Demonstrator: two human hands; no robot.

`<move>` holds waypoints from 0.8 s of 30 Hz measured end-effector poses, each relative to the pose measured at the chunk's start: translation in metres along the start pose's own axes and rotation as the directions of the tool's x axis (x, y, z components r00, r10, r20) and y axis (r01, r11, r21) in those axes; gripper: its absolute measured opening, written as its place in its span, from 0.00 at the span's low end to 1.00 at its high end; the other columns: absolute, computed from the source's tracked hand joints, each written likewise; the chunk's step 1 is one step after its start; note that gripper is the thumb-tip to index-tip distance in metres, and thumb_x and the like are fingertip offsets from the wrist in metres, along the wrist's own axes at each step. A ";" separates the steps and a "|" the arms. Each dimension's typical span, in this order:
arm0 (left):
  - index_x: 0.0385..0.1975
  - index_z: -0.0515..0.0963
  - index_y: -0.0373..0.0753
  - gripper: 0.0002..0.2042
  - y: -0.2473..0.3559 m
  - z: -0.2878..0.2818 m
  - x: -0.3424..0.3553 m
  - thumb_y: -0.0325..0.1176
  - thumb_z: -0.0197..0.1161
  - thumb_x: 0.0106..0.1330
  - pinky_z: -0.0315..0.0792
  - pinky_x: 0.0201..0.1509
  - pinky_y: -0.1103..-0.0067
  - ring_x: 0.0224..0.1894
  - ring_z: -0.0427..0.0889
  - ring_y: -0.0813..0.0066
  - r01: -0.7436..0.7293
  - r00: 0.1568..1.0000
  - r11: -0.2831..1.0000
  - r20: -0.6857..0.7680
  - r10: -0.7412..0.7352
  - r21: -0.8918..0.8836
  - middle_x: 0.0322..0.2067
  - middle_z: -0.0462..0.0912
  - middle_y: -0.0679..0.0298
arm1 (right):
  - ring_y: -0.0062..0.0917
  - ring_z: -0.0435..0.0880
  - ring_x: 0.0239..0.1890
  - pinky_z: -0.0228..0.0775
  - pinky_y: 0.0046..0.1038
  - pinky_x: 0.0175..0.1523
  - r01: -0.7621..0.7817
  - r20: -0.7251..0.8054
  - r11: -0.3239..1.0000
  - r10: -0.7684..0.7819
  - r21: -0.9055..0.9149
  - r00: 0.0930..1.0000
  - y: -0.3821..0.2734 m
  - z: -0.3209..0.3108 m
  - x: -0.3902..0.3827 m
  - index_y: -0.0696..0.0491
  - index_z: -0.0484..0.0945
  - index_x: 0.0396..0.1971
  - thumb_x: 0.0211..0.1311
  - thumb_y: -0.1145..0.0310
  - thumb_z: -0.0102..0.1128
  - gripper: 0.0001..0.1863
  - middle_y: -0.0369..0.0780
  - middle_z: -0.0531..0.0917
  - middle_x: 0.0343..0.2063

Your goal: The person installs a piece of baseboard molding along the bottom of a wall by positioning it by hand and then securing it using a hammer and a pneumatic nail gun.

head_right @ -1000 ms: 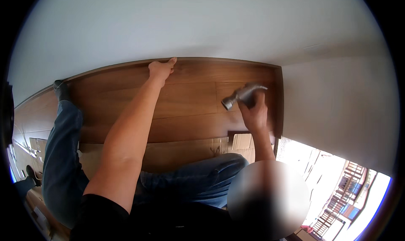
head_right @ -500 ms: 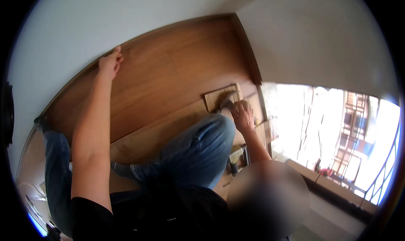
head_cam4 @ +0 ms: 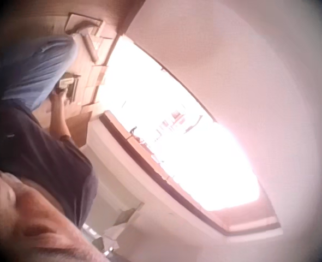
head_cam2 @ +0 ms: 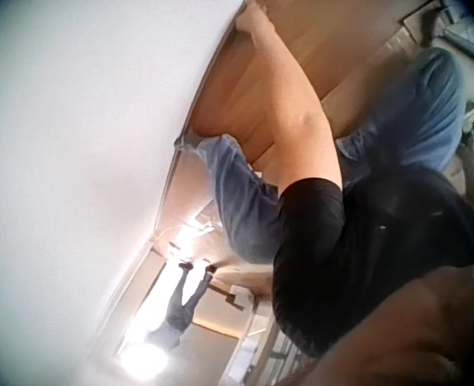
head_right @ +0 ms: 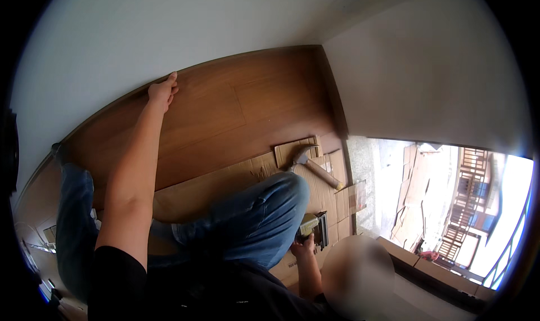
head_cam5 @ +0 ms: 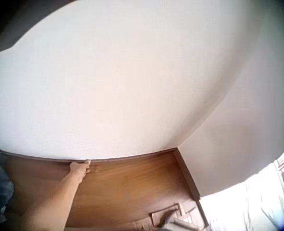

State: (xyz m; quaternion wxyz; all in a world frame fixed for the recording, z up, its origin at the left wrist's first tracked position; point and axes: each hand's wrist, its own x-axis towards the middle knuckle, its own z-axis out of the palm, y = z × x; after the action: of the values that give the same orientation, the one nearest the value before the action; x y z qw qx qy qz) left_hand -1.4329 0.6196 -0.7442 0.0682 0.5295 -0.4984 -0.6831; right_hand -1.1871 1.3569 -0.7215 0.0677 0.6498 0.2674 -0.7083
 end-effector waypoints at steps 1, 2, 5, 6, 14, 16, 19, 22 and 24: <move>0.35 0.84 0.28 0.21 -0.004 0.004 -0.001 0.45 0.80 0.66 0.76 0.30 0.78 0.32 0.85 0.73 -0.037 0.998 0.999 -0.042 0.036 -0.021 0.36 0.86 0.58 | 0.42 0.80 0.66 0.75 0.54 0.70 0.036 -0.052 0.999 -0.037 -0.022 0.998 0.002 0.009 -0.003 0.49 0.68 0.74 0.80 0.37 0.47 0.37 0.45 0.77 0.67; 0.38 0.84 0.24 0.23 -0.006 0.004 -0.002 0.44 0.80 0.66 0.79 0.35 0.76 0.33 0.86 0.72 -0.030 0.999 0.999 -0.041 0.029 -0.024 0.37 0.86 0.57 | 0.42 0.81 0.66 0.76 0.53 0.70 0.053 -0.072 0.999 -0.053 -0.011 0.996 0.005 0.018 -0.006 0.50 0.68 0.73 0.81 0.41 0.47 0.33 0.45 0.78 0.67; 0.34 0.83 0.34 0.20 -0.007 0.005 0.000 0.47 0.80 0.66 0.73 0.31 0.77 0.35 0.87 0.73 -0.003 0.999 1.000 -0.049 0.002 -0.014 0.35 0.86 0.63 | 0.43 0.81 0.67 0.77 0.48 0.70 0.172 0.006 0.985 -0.173 0.026 0.985 -0.017 0.004 0.012 0.52 0.70 0.72 0.82 0.47 0.44 0.31 0.45 0.79 0.67; 0.35 0.83 0.33 0.21 -0.003 0.008 -0.007 0.47 0.80 0.66 0.75 0.33 0.76 0.36 0.87 0.72 -0.010 0.999 1.000 -0.041 0.009 -0.010 0.36 0.86 0.61 | 0.42 0.81 0.67 0.78 0.46 0.70 0.235 0.026 0.972 -0.235 0.002 0.972 -0.028 -0.001 0.018 0.53 0.71 0.71 0.82 0.48 0.44 0.30 0.45 0.79 0.67; 0.67 0.50 0.11 0.51 -0.005 -0.009 -0.010 0.45 0.80 0.65 0.81 0.60 0.71 0.60 0.83 0.53 0.043 0.983 0.999 -0.176 -0.042 0.003 0.59 0.78 0.36 | 0.37 0.90 0.41 0.86 0.42 0.45 0.460 0.323 0.887 -0.425 -0.039 0.846 -0.059 0.123 -0.082 0.49 0.81 0.53 0.68 0.48 0.54 0.24 0.43 0.88 0.49; 0.67 0.49 0.12 0.51 -0.008 -0.017 -0.004 0.45 0.79 0.65 0.82 0.58 0.72 0.58 0.84 0.55 0.050 0.983 0.999 -0.177 -0.051 -0.009 0.58 0.79 0.35 | 0.35 0.88 0.44 0.84 0.41 0.48 0.652 0.532 0.743 -0.495 -0.150 0.687 0.007 0.207 -0.179 0.49 0.80 0.48 0.67 0.51 0.57 0.19 0.41 0.86 0.48; 0.65 0.49 0.13 0.49 0.013 0.006 -0.022 0.44 0.78 0.67 0.82 0.57 0.73 0.58 0.84 0.55 0.079 0.994 0.993 -0.067 -0.085 -0.088 0.60 0.77 0.35 | 0.33 0.82 0.52 0.79 0.41 0.60 0.921 0.697 0.374 -0.689 0.105 0.200 0.052 0.274 -0.215 0.49 0.75 0.49 0.68 0.61 0.62 0.14 0.39 0.81 0.47; 0.64 0.49 0.13 0.48 0.010 0.009 -0.010 0.43 0.78 0.67 0.83 0.56 0.72 0.59 0.84 0.54 0.024 0.995 0.995 -0.091 -0.033 -0.100 0.60 0.75 0.33 | 0.30 0.76 0.51 0.75 0.42 0.59 0.768 0.727 -0.162 -0.248 0.620 -0.640 0.172 0.372 -0.208 0.48 0.73 0.47 0.64 0.76 0.66 0.15 0.36 0.74 0.45; 0.63 0.48 0.12 0.48 0.003 -0.002 -0.002 0.43 0.78 0.67 0.82 0.57 0.72 0.60 0.83 0.54 0.001 0.999 1.000 -0.054 -0.001 -0.004 0.60 0.75 0.33 | 0.29 0.76 0.50 0.72 0.38 0.58 0.829 0.828 -0.133 -0.081 0.543 -0.555 0.232 0.395 -0.188 0.50 0.74 0.47 0.62 0.78 0.67 0.16 0.38 0.76 0.45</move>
State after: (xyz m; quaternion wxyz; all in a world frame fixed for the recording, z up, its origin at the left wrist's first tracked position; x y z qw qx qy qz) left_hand -1.4318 0.6180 -0.7406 0.0824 0.5479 -0.4946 -0.6696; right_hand -1.4056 0.9286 -0.6042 -0.0902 -0.3854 0.7251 -0.5635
